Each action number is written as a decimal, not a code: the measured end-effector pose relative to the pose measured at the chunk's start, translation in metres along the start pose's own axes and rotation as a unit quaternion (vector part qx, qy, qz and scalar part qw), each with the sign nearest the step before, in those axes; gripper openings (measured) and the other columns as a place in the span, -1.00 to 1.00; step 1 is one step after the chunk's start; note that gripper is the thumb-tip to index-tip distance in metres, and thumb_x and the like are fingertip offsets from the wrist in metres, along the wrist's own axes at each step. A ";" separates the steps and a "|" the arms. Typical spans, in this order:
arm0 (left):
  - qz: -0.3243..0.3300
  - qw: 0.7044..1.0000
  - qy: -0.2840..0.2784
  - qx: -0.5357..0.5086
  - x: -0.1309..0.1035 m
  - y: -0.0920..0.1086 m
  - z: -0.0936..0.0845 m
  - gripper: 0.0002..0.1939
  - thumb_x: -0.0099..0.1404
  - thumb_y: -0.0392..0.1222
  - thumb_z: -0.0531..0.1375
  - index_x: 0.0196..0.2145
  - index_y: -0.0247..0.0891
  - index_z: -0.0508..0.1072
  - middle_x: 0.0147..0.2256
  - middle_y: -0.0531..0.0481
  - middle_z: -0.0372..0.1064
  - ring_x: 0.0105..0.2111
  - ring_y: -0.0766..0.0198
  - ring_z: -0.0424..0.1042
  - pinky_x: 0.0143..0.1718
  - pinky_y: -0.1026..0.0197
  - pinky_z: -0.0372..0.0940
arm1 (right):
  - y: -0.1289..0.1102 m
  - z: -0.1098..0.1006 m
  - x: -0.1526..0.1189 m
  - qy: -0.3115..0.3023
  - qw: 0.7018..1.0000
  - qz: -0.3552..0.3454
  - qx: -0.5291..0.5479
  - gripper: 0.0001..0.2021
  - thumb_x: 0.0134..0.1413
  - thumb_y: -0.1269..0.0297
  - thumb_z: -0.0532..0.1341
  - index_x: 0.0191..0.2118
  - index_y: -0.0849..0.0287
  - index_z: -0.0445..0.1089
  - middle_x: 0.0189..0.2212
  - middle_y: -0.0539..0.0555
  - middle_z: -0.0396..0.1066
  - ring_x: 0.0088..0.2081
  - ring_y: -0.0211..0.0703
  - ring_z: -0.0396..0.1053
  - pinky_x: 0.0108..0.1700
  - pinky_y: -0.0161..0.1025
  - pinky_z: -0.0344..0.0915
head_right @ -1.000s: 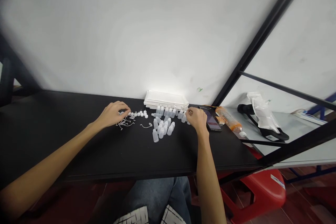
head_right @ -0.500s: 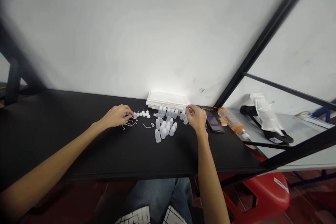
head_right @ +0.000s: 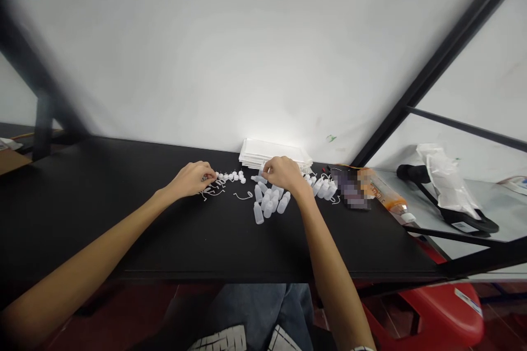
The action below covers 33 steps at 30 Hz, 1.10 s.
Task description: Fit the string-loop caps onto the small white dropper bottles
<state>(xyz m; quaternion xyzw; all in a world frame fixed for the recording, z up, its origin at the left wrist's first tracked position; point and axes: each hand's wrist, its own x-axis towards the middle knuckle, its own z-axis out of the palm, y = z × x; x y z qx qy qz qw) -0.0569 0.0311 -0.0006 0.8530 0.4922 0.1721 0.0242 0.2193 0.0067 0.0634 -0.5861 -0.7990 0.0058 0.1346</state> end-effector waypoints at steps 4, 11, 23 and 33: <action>0.000 1.000 0.026 -0.014 0.000 0.002 -0.001 -0.74 0.21 -0.25 0.06 -0.37 -0.21 0.57 -0.27 -0.09 0.47 -0.26 0.11 0.41 -0.25 0.12 0.22 | 0.011 -0.006 -0.011 -0.014 0.994 -0.020 0.109 -0.79 -0.01 0.14 0.25 -0.45 0.12 0.57 -0.59 -0.02 0.41 -0.54 -0.29 0.24 -0.47 -0.32 0.07; 0.005 0.995 0.092 -0.046 -0.001 0.011 -0.005 -0.79 0.25 -0.24 0.07 -0.36 -0.24 0.51 -0.27 -0.08 0.46 -0.23 0.12 0.40 -0.19 0.08 0.23 | 0.019 -0.002 -0.027 -0.079 0.989 -0.013 0.128 -0.85 -0.11 0.16 0.33 -0.49 0.11 0.58 -0.55 -0.04 0.43 -0.51 -0.31 0.24 -0.46 -0.33 0.10; -0.019 0.961 0.131 -0.242 0.001 0.016 -0.007 -0.81 0.22 -0.12 0.14 -0.37 -0.24 0.51 -0.31 -0.06 0.50 -0.30 0.22 0.43 -0.26 0.17 0.30 | 0.019 0.000 -0.025 0.079 0.982 0.013 0.171 -0.82 -0.03 0.22 0.22 -0.40 0.18 0.53 -0.49 0.00 0.48 -0.51 -0.28 0.28 -0.43 -0.33 0.13; -0.004 0.994 0.097 -0.044 -0.002 0.010 -0.007 -0.82 0.18 -0.25 0.09 -0.38 -0.20 0.51 -0.25 -0.03 0.53 -0.18 0.08 0.42 -0.10 0.00 0.23 | -0.003 0.009 -0.022 0.092 0.958 -0.053 0.265 -0.85 0.03 0.26 0.20 -0.35 0.20 0.48 -0.43 0.01 0.48 -0.53 -0.31 0.29 -0.41 -0.33 0.19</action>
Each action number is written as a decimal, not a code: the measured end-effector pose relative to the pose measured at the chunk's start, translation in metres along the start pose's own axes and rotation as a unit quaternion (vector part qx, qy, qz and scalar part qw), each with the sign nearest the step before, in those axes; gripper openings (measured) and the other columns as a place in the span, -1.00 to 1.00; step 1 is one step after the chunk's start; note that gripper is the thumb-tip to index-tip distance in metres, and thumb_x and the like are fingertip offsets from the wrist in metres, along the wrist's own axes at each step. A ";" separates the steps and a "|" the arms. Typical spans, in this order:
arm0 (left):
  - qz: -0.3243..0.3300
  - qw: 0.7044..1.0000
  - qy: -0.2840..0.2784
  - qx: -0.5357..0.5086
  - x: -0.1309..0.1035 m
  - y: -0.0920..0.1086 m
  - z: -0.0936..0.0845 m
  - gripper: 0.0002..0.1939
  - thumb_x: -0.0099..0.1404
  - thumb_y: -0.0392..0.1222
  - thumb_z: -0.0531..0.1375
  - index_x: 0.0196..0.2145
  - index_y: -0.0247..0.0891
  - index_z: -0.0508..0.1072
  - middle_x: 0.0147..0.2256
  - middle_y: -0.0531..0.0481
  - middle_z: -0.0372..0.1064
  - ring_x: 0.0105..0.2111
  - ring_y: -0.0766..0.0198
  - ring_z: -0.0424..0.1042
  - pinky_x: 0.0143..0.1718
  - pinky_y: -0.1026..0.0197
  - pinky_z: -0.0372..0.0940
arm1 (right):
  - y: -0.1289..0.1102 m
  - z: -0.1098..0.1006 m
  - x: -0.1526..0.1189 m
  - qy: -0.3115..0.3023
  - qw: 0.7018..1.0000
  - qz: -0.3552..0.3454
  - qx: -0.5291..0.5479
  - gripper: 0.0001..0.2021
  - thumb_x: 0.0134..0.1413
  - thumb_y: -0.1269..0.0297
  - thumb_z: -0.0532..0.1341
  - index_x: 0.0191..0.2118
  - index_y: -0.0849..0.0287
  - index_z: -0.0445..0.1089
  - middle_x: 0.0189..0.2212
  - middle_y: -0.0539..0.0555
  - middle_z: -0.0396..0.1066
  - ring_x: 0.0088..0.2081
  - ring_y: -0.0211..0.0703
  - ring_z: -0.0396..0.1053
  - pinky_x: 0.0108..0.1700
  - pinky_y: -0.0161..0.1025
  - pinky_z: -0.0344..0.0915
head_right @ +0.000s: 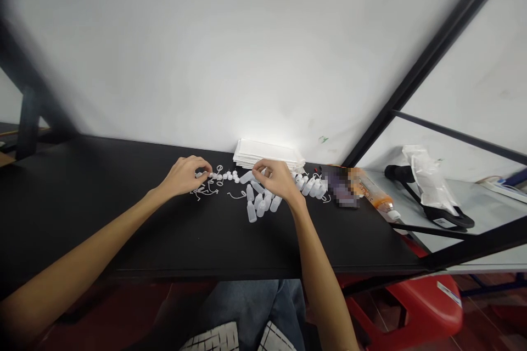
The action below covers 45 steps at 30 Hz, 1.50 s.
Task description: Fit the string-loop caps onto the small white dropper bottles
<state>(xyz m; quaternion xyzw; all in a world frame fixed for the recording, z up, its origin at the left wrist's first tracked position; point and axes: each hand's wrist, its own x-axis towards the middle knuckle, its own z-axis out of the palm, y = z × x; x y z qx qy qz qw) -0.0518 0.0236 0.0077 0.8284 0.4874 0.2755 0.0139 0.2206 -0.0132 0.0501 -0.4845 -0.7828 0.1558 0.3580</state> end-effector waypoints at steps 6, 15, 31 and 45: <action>0.041 0.998 -0.040 0.020 -0.003 0.003 -0.004 -0.78 0.10 -0.30 0.09 -0.36 -0.19 0.53 -0.22 -0.03 0.52 -0.15 0.07 0.40 -0.04 -0.04 0.18 | -0.017 0.017 -0.001 -0.067 0.998 -0.018 -0.001 -0.88 0.05 0.32 0.20 -0.38 0.19 0.47 -0.51 -0.03 0.46 -0.57 -0.34 0.26 -0.42 -0.35 0.17; 0.040 0.982 -0.028 -0.182 -0.002 0.014 -0.009 -0.80 0.20 -0.17 0.16 -0.27 -0.21 0.56 -0.20 -0.06 0.51 -0.19 0.15 0.43 -0.14 0.10 0.32 | -0.030 0.028 0.001 -0.094 0.995 -0.017 0.001 -0.90 0.04 0.33 0.22 -0.37 0.19 0.49 -0.48 -0.02 0.48 -0.54 -0.34 0.27 -0.41 -0.36 0.17; -0.011 0.981 0.002 -0.192 -0.001 0.017 -0.002 -0.70 0.23 -0.02 0.17 -0.24 -0.27 0.54 -0.37 -0.01 0.49 -0.50 0.32 0.34 -0.41 0.26 0.28 | -0.029 0.038 0.008 -0.118 0.926 -0.018 -0.358 -0.88 0.05 0.24 0.30 -0.36 0.16 0.55 -0.26 0.17 0.49 -0.08 0.10 0.32 -0.21 -0.16 0.19; 0.029 0.983 -0.026 -0.180 -0.003 0.014 0.006 -0.69 0.28 -0.05 0.13 -0.16 -0.27 0.53 -0.33 -0.02 0.49 -0.51 0.34 0.32 -0.44 0.30 0.23 | -0.026 0.052 0.003 -0.111 0.925 -0.006 -0.364 -0.76 0.11 0.48 0.08 -0.35 0.22 0.51 -0.25 0.20 0.48 -0.12 0.05 0.35 -0.14 -0.13 0.17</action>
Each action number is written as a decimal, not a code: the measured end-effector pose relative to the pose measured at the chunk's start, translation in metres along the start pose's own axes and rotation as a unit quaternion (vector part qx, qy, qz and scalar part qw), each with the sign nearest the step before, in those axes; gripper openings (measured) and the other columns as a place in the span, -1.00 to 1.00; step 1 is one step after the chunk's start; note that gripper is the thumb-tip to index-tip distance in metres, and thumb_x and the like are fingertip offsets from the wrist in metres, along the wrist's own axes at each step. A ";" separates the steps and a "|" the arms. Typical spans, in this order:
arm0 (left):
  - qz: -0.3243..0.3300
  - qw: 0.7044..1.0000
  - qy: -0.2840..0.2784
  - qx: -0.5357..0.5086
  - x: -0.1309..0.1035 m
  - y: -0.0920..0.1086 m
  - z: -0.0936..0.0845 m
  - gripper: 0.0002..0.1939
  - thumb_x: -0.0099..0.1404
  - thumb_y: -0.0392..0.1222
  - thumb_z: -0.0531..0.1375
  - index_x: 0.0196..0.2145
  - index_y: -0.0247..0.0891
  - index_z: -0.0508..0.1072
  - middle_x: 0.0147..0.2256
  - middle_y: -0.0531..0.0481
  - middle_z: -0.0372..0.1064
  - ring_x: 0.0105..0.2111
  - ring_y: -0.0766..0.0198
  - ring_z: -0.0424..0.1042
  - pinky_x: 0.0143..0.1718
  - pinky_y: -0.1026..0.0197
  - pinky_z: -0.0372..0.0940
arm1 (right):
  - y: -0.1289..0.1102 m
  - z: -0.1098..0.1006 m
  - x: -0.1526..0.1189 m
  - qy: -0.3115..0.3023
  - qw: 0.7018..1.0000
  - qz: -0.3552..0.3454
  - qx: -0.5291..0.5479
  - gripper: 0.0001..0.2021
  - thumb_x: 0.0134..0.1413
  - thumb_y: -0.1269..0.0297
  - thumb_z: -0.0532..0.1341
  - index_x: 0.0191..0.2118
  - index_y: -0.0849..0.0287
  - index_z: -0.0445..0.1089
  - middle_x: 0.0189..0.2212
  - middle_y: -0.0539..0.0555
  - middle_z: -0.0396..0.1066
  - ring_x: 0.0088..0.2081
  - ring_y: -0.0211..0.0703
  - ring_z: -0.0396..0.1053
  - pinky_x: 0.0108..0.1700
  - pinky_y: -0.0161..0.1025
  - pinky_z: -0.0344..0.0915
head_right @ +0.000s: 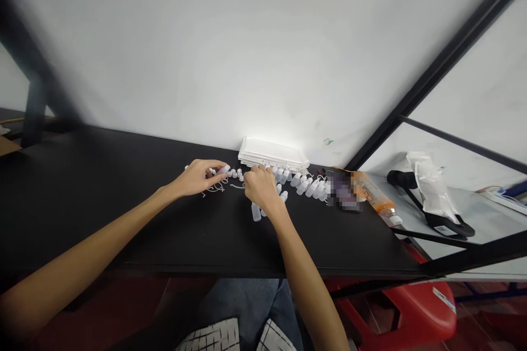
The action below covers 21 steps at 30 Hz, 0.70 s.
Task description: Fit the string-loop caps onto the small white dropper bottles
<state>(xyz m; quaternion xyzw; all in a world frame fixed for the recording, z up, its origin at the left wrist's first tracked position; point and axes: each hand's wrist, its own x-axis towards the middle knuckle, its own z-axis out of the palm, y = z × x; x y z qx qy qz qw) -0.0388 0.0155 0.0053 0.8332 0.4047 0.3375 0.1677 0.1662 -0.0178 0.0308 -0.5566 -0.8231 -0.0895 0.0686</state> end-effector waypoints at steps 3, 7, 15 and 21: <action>0.008 1.000 -0.020 -0.015 0.000 0.003 -0.001 -0.67 0.32 -0.06 0.08 -0.11 -0.26 0.52 -0.27 -0.04 0.49 -0.45 0.30 0.35 -0.41 0.28 0.24 | 0.007 -0.004 0.001 0.042 0.988 0.022 0.146 -0.80 0.10 0.44 0.11 -0.36 0.15 0.50 -0.32 0.08 0.50 -0.22 -0.09 0.39 -0.22 -0.22 0.19; 0.010 0.999 -0.041 -0.015 0.000 0.008 -0.002 -0.62 0.34 -0.05 0.06 -0.03 -0.26 0.50 -0.21 -0.08 0.49 -0.40 0.27 0.36 -0.35 0.24 0.26 | 0.011 -0.003 0.003 0.107 0.927 0.031 0.357 -0.87 0.05 0.37 0.17 -0.37 0.16 0.49 -0.40 0.02 0.50 -0.33 -0.18 0.40 -0.24 -0.27 0.25; -0.026 0.996 -0.051 -0.065 -0.003 0.012 0.000 -0.62 0.21 -0.03 0.25 -0.04 -0.18 0.48 -0.26 0.02 0.52 -0.60 0.43 0.18 -0.50 0.29 0.15 | 0.006 0.003 0.006 0.112 0.873 -0.005 0.474 -0.87 0.03 0.30 0.22 -0.39 0.19 0.52 -0.43 0.04 0.52 -0.38 -0.20 0.40 -0.26 -0.26 0.29; -0.013 0.995 -0.039 -0.094 -0.003 0.016 -0.001 -0.70 0.16 -0.05 0.29 -0.18 -0.22 0.44 -0.32 0.04 0.51 -0.54 0.41 0.26 -0.50 0.32 0.14 | 0.005 0.006 0.006 0.107 0.854 0.007 0.510 -0.86 0.00 0.25 0.26 -0.36 0.20 0.51 -0.46 0.05 0.49 -0.45 -0.23 0.38 -0.37 -0.29 0.31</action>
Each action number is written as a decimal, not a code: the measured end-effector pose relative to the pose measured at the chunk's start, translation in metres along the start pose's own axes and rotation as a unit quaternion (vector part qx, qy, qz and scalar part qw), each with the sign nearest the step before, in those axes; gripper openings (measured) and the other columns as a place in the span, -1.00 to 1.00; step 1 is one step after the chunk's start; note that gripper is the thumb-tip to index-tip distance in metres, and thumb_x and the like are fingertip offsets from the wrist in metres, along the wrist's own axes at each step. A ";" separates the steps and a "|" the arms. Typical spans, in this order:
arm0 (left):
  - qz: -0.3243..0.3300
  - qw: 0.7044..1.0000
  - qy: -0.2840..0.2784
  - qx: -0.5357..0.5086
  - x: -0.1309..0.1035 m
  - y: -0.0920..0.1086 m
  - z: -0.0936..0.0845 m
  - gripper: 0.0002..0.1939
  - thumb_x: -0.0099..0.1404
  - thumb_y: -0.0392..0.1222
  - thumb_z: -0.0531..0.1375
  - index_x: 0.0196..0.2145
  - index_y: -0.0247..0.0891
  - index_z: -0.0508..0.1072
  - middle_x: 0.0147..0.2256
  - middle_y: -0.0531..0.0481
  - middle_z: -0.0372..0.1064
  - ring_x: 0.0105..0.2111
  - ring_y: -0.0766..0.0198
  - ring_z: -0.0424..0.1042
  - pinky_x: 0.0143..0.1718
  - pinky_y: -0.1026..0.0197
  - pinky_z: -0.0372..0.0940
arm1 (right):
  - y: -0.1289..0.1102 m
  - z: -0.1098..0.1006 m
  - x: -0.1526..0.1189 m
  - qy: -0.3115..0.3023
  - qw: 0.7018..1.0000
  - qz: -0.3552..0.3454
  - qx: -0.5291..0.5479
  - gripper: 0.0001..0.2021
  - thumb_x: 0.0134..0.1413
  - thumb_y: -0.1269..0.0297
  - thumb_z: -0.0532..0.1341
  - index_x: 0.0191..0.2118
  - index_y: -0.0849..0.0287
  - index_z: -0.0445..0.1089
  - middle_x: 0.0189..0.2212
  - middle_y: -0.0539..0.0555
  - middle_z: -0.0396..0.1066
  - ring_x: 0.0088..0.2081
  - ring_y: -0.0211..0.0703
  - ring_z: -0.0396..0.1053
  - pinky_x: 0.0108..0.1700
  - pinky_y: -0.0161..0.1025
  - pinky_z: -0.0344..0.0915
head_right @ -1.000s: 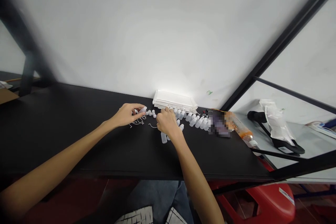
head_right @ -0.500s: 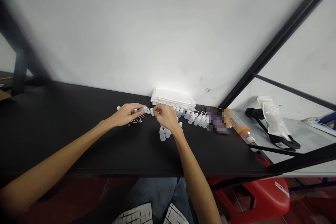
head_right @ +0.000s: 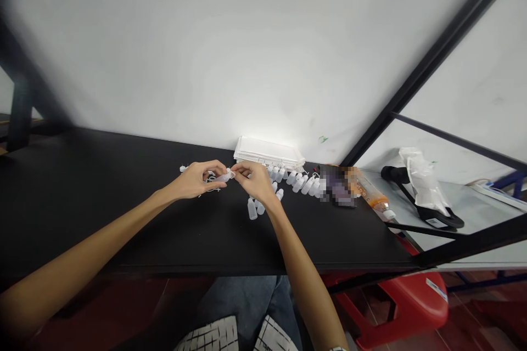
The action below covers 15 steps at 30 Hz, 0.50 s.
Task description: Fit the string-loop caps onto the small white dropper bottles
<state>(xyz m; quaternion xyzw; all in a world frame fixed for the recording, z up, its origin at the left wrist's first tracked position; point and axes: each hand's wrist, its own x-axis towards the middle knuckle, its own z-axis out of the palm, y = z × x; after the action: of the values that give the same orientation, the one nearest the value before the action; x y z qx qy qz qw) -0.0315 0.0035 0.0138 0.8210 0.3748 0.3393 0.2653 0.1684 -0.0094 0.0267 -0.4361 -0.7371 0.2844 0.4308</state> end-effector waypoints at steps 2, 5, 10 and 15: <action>0.004 1.000 -0.001 -0.015 0.000 0.003 -0.001 -0.72 0.17 -0.05 0.29 -0.21 -0.23 0.44 -0.34 0.03 0.51 -0.50 0.37 0.31 -0.49 0.32 0.15 | -0.001 0.000 0.000 -0.001 0.999 0.001 0.037 -0.86 0.00 0.24 0.26 -0.36 0.21 0.48 -0.48 0.04 0.45 -0.48 -0.25 0.36 -0.42 -0.31 0.31; 0.002 1.000 0.000 -0.030 -0.001 0.008 -0.002 -0.74 0.19 -0.04 0.27 -0.22 -0.24 0.45 -0.31 0.00 0.52 -0.46 0.34 0.35 -0.50 0.32 0.14 | -0.003 0.000 -0.001 -0.004 0.999 -0.003 0.040 -0.90 0.00 0.33 0.22 -0.38 0.22 0.47 -0.50 0.01 0.42 -0.51 -0.28 0.35 -0.43 -0.32 0.30; -0.008 0.999 0.003 -0.046 -0.002 0.010 -0.004 -0.73 0.25 -0.01 0.21 -0.21 -0.25 0.49 -0.31 -0.02 0.52 -0.48 0.35 0.35 -0.52 0.33 0.14 | -0.007 -0.006 -0.004 -0.024 0.999 0.001 0.040 -0.82 -0.05 0.44 0.17 -0.32 0.23 0.51 -0.44 0.03 0.46 -0.45 -0.27 0.38 -0.36 -0.30 0.31; -0.005 0.999 0.007 -0.044 -0.001 0.010 -0.004 -0.70 0.27 0.01 0.18 -0.18 -0.25 0.51 -0.29 -0.02 0.51 -0.56 0.41 0.27 -0.56 0.33 0.12 | -0.008 -0.009 -0.005 -0.041 0.994 0.056 0.082 -0.73 -0.01 0.16 0.29 -0.26 0.26 0.53 -0.52 0.04 0.42 -0.55 -0.27 0.31 -0.57 -0.34 0.20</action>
<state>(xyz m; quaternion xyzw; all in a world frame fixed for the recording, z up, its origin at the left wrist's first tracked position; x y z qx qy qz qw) -0.0304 -0.0029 0.0227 0.8039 0.3657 0.3602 0.3004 0.1742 -0.0173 0.0351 -0.4281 -0.7029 0.3849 0.4178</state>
